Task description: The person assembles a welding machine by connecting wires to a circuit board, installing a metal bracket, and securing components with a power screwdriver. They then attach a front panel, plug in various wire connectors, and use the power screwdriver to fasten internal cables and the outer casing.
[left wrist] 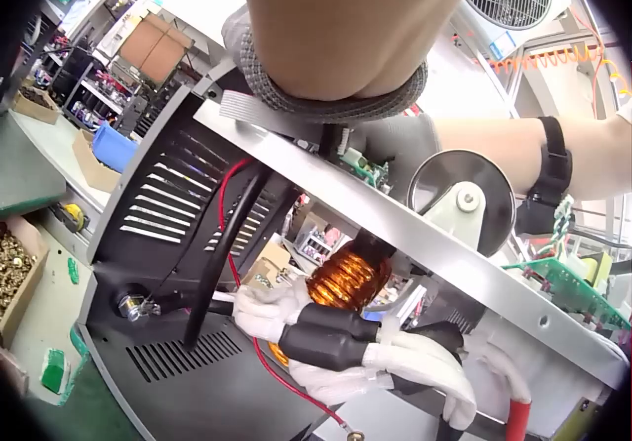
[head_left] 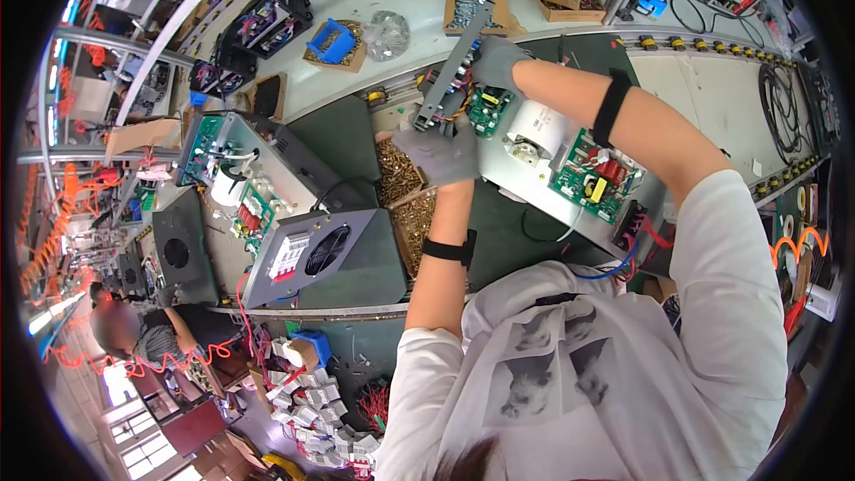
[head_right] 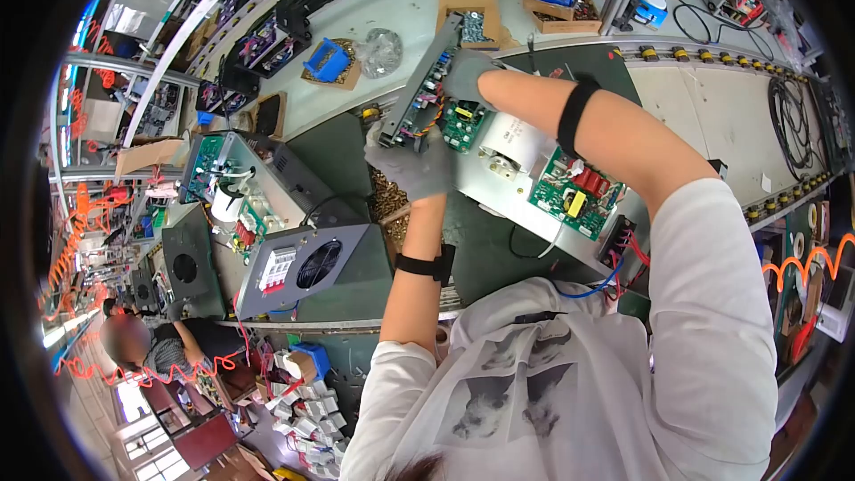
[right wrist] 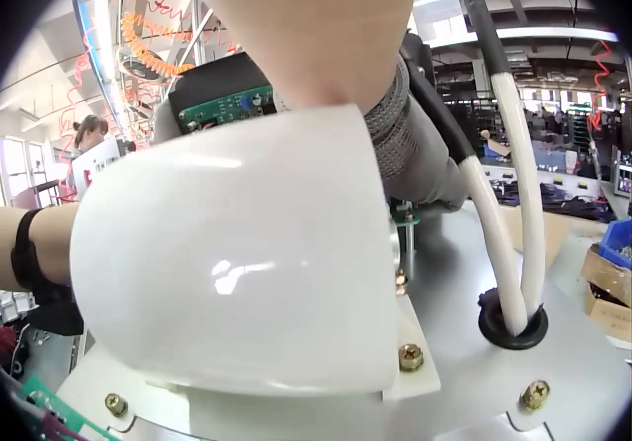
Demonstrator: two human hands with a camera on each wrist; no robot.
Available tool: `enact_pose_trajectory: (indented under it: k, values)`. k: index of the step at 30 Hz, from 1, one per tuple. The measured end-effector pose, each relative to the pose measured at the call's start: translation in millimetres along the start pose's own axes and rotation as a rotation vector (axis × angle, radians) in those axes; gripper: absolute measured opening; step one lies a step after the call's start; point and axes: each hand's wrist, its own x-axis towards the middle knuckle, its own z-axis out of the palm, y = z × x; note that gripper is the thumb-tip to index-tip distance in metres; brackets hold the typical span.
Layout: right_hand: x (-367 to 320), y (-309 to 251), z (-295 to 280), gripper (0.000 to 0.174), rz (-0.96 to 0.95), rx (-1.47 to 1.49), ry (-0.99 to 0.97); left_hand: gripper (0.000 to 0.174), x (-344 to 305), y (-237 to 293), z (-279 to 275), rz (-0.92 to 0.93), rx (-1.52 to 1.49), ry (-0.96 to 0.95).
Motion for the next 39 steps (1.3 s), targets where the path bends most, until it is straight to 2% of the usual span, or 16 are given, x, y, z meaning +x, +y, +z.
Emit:
enact_pose_trajectory:
  k: [3,7,8,9,10,11,13,15,17,19,22,23,25,29,35,39]
  values:
    - [-5.6,7.2,-4.4,0.035,-0.019,0.027,0.046,0.07,-5.4,4.6,-18.8,0.061,-0.101,0.014]
    - [-1.1,24.9,-7.9,0.033,-0.041,0.223,0.043,0.067,-31.3,-6.4,-18.2,-0.088,-0.257,0.135]
    - [8.2,33.0,-0.2,0.03,-0.15,0.247,-0.043,0.049,-34.6,1.1,-27.5,-0.031,-0.151,0.095]
    - [4.1,27.1,-5.0,0.029,-0.259,0.271,-0.129,0.049,-35.5,2.6,-31.2,-0.029,-0.155,0.103]
    - [-14.2,11.9,-10.4,0.028,0.041,0.537,-0.04,0.043,-35.1,4.1,-33.5,-0.039,-0.131,-0.016]
    - [-9.2,13.7,-6.6,0.028,0.036,0.533,-0.034,0.037,-34.0,5.7,-34.1,-0.047,-0.107,-0.136]
    - [16.1,30.8,22.2,0.032,-0.018,0.214,0.054,0.032,-33.7,8.6,-31.0,-0.017,-0.157,-0.05]
    - [27.2,42.9,25.1,0.039,-0.166,0.177,-0.026,0.031,-29.2,11.4,-33.4,0.033,-0.159,-0.052]
    - [-28.0,6.1,-11.9,0.039,0.156,0.264,0.055,0.03,-27.4,11.1,-35.7,0.045,-0.176,-0.043]
    - [-64.8,-4.8,-20.2,0.037,0.211,0.466,0.117,0.028,-26.2,12.4,-40.1,0.057,-0.19,-0.035]
    - [-86.9,-0.6,-14.1,0.027,-0.24,0.197,0.323,0.026,-19.0,26.2,-54.7,-0.089,-0.381,-0.155]
    - [-89.4,2.8,-11.0,0.027,-0.245,0.193,0.321,0.026,-14.0,32.9,-58.7,-0.042,-0.463,-0.142]
    - [-92.8,6.4,-4.4,0.02,-0.542,0.182,0.225,0.025,-5.8,41.1,-62.9,0.0,-0.541,-0.128]
    - [-90.8,10.8,12.1,0.017,-0.718,0.099,0.233,0.024,0.6,38.3,-54.5,0.018,-0.408,-0.18]
    - [-98.5,0.2,13.1,0.014,-0.511,0.056,0.154,0.023,-0.3,34.8,-51.6,-0.041,-0.185,-0.257]
    - [-100.9,-0.5,13.7,0.014,-0.583,0.089,0.185,0.016,-2.2,32.4,-51.5,-0.327,-0.411,-0.307]
